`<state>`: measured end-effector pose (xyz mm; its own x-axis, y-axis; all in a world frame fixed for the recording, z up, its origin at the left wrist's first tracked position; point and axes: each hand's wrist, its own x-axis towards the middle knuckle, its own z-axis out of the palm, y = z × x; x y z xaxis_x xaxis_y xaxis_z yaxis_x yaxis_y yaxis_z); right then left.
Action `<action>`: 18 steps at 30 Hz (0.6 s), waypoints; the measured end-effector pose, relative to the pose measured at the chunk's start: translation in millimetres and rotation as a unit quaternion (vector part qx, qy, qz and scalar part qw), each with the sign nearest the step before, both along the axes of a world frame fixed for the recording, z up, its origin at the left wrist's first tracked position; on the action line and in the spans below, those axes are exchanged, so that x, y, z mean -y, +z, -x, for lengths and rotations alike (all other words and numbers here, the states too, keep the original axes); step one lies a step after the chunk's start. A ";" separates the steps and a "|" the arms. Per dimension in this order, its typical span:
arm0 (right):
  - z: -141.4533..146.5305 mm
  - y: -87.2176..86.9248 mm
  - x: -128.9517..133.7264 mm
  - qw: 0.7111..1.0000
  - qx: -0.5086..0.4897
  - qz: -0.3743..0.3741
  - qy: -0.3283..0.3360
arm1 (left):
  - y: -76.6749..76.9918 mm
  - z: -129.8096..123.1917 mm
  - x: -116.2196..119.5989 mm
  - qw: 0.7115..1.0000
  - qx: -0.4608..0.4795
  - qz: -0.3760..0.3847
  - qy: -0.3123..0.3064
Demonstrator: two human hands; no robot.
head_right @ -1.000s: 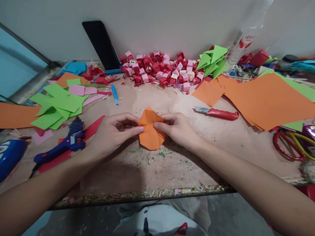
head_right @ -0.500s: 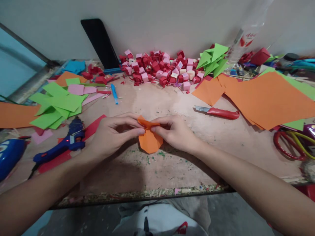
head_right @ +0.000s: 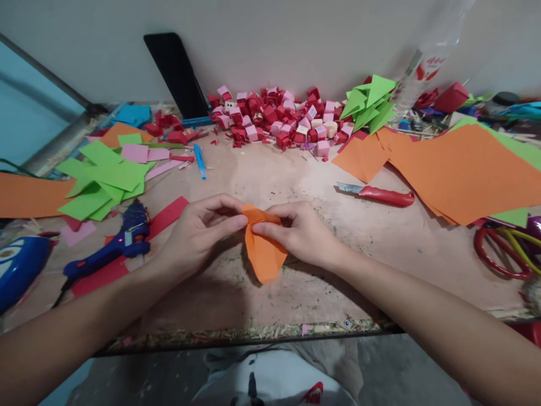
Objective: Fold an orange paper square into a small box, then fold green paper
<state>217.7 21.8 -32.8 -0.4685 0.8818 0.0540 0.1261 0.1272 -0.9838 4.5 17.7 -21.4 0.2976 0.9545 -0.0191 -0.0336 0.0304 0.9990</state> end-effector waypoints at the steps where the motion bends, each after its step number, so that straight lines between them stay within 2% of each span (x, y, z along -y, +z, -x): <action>1: -0.1 0.4 -0.6 1.000 -0.009 0.018 -0.005 | 0.3 0.9 0.0 1.000 -0.002 -0.006 -0.004; 4: -0.2 2.6 -1.3 0.998 -0.027 0.053 -0.019 | 1.0 2.8 -0.2 1.000 -0.022 -0.014 -0.005; 9: -0.5 2.5 -0.3 0.998 -0.022 0.056 -0.023 | 0.8 0.6 -0.7 0.999 -0.046 0.000 -0.013; 14: -0.4 -0.4 -0.7 0.999 -0.002 0.029 -0.022 | 1.6 0.7 -0.8 0.999 -0.044 0.004 -0.023; 18: -0.4 0.0 -0.2 0.999 0.032 -0.011 -0.015 | 5.6 3.4 -0.9 0.995 -0.081 -0.003 -0.053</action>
<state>218.1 22.0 -32.8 -0.4448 0.8946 0.0433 0.1931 0.1430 -0.9707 1.1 18.6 -15.8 0.3901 0.9181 -0.0698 0.1315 0.0195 0.9911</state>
